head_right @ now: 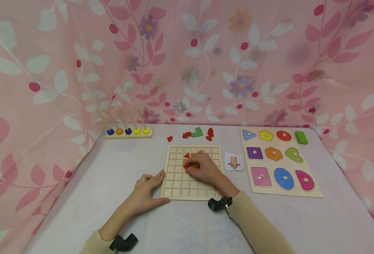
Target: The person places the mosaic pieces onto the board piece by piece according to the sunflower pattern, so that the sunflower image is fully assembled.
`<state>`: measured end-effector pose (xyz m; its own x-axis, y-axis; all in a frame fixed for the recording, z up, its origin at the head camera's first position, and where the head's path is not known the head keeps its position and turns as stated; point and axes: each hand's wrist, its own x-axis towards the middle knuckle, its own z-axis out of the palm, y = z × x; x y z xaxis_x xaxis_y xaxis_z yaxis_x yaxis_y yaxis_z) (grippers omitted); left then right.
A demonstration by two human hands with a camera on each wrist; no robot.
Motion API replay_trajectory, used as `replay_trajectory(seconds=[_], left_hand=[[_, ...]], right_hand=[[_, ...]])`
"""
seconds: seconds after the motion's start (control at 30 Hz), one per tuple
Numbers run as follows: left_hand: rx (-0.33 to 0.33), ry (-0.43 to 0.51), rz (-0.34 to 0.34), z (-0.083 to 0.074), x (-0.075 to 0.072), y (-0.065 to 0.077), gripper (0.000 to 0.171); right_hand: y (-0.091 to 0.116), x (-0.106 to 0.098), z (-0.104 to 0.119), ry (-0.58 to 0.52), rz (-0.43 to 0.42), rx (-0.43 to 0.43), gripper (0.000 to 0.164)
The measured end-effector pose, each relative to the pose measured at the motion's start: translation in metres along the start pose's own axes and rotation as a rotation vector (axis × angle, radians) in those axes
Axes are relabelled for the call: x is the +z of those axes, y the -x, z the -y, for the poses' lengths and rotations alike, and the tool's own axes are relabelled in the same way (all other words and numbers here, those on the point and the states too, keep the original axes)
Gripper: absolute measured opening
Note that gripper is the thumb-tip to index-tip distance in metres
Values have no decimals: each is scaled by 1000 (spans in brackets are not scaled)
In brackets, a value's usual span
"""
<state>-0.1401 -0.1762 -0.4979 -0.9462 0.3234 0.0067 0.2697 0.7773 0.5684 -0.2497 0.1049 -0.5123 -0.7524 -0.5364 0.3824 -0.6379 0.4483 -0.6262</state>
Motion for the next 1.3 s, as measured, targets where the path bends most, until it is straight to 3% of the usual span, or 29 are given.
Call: replay_trajectory(seconds=[0.53,0.8,0.9,1.07,1.3], left_hand=[[8,-4,-2,1,0,0,98],[5,11,2,1,0,0,98],[5,8,1,2,1,0,98],[8,-1,-2,3,2,-1,99],[3,2,-3,3,3,-1,99]], right_hand=[[-3,-2,2,99,69,-73,15],[-3,-4,4,47,9,-104,17],[-7,-12,5,-17,-62,-76,18],[-12,-39,5,-88,-207,44,23],[-5,-69,-9,-51,-225,244,28]])
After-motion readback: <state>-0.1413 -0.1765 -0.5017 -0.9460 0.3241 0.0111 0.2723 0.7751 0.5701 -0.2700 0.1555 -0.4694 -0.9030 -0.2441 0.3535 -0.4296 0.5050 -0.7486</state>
